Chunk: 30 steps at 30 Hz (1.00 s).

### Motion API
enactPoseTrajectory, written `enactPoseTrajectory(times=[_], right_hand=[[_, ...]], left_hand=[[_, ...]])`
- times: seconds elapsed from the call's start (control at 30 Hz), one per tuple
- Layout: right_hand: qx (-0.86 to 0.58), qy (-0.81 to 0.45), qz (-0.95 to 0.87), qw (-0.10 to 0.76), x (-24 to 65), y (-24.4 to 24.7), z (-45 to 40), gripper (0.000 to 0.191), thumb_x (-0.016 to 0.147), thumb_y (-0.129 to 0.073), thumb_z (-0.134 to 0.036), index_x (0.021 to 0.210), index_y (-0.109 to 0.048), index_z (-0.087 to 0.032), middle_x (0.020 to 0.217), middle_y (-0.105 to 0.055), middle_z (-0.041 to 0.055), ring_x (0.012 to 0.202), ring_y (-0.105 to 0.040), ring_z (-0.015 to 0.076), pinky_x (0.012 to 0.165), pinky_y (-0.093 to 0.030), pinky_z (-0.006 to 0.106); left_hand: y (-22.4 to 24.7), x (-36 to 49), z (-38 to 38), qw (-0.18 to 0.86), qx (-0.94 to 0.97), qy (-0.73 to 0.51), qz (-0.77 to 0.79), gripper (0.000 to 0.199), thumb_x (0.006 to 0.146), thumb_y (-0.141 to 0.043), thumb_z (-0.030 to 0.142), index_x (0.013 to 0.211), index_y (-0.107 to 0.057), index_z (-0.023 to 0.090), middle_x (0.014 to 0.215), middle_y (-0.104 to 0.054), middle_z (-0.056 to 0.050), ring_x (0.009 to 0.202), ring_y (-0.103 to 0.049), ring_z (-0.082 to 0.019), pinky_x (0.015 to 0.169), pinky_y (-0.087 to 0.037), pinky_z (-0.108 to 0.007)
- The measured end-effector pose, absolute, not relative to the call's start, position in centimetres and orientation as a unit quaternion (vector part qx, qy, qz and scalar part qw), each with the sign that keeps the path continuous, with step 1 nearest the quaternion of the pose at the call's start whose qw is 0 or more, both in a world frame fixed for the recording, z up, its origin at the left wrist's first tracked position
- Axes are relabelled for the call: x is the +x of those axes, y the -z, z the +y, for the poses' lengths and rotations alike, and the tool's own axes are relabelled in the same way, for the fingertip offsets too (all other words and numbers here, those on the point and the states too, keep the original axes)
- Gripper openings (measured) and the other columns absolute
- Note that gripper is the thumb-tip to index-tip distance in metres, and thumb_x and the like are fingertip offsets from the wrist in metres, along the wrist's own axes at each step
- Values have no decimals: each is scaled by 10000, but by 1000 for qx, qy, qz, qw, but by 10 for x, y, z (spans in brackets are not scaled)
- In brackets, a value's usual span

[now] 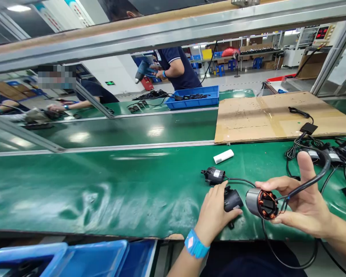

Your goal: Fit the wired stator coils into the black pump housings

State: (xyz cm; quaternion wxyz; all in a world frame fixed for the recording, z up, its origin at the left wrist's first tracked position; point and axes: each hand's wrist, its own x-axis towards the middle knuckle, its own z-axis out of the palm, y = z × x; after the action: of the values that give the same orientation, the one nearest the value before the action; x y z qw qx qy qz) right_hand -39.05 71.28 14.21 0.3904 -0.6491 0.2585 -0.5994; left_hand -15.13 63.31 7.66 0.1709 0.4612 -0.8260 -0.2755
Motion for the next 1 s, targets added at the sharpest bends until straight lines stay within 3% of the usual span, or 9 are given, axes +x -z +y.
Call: enactPoseTrajectory(times=[0.1,0.2,0.27,0.37,0.5,0.6,0.67,0.83,1.0], right_hand=[[-639,605,267,392,-388,-140,713,1122,865,-728,-92,1602,17,-495,1268,-660,21,1263,-601,213,1033,-552,370],[-630,599,287,403,-384,-133,714,1133,859,-756,-123,1611,19,-465,1264,-660,34,1240,-612,194,1033,-545,333],[-624,593,298,413,-382,-126,715,1135,861,-766,-150,1617,28,-442,1270,-654,51,1200,-626,183,1045,-535,337],[-616,587,310,424,-380,-114,719,1105,878,-744,-161,1621,28,-428,1262,-653,55,1159,-638,170,1050,-532,339],[-629,577,315,415,-381,-101,724,1099,886,-686,-91,1619,64,-420,1284,-646,53,1214,-617,162,1082,-507,335],[-640,572,304,413,-381,-99,726,1085,899,-660,-74,1618,76,-418,1302,-636,51,1224,-611,158,1105,-491,335],[-646,575,300,403,-380,-102,726,1059,913,-656,-94,1620,61,-423,1291,-640,45,1220,-615,157,1102,-495,329],[-675,577,299,351,-380,-107,724,1028,931,-649,-106,1618,39,-440,1259,-654,35,1214,-625,163,1054,-539,330],[-686,575,314,317,-379,-103,724,998,939,-642,-122,1618,10,-452,1222,-657,31,1181,-643,166,1046,-544,346]], left_hand=[[-90,-153,638,264,390,215,-856,852,788,-784,545,1480,-414,213,1423,-524,-160,1324,-501,-332,1082,-449,-534],[-112,-162,654,427,267,222,-835,986,691,-708,746,1477,-399,239,1339,-569,-129,1252,-569,-251,1064,-502,-412],[-124,-169,663,492,199,211,-821,1009,641,-766,696,1457,-412,221,1285,-590,-122,1203,-605,-226,1035,-534,-362],[-133,-178,670,505,168,191,-825,803,740,-846,423,1414,-461,216,1272,-586,-117,1191,-618,-208,1010,-564,-339],[-131,-177,668,490,157,151,-844,491,876,-746,236,1323,-544,227,1269,-562,-103,1198,-613,-193,1005,-571,-335],[-129,-173,668,467,145,128,-863,413,885,-715,171,1278,-595,213,1282,-538,-105,1232,-590,-200,1032,-558,-339],[-132,-171,669,462,145,140,-864,415,876,-722,178,1271,-602,221,1279,-537,-98,1234,-587,-204,1036,-557,-344],[-152,-173,668,449,161,286,-831,440,964,-581,498,1287,-598,201,1256,-580,-107,1161,-628,-189,998,-562,-314],[-164,-187,670,447,231,255,-826,127,860,-768,274,964,-717,223,1148,-644,-39,1019,-667,-117,897,-563,-218]])
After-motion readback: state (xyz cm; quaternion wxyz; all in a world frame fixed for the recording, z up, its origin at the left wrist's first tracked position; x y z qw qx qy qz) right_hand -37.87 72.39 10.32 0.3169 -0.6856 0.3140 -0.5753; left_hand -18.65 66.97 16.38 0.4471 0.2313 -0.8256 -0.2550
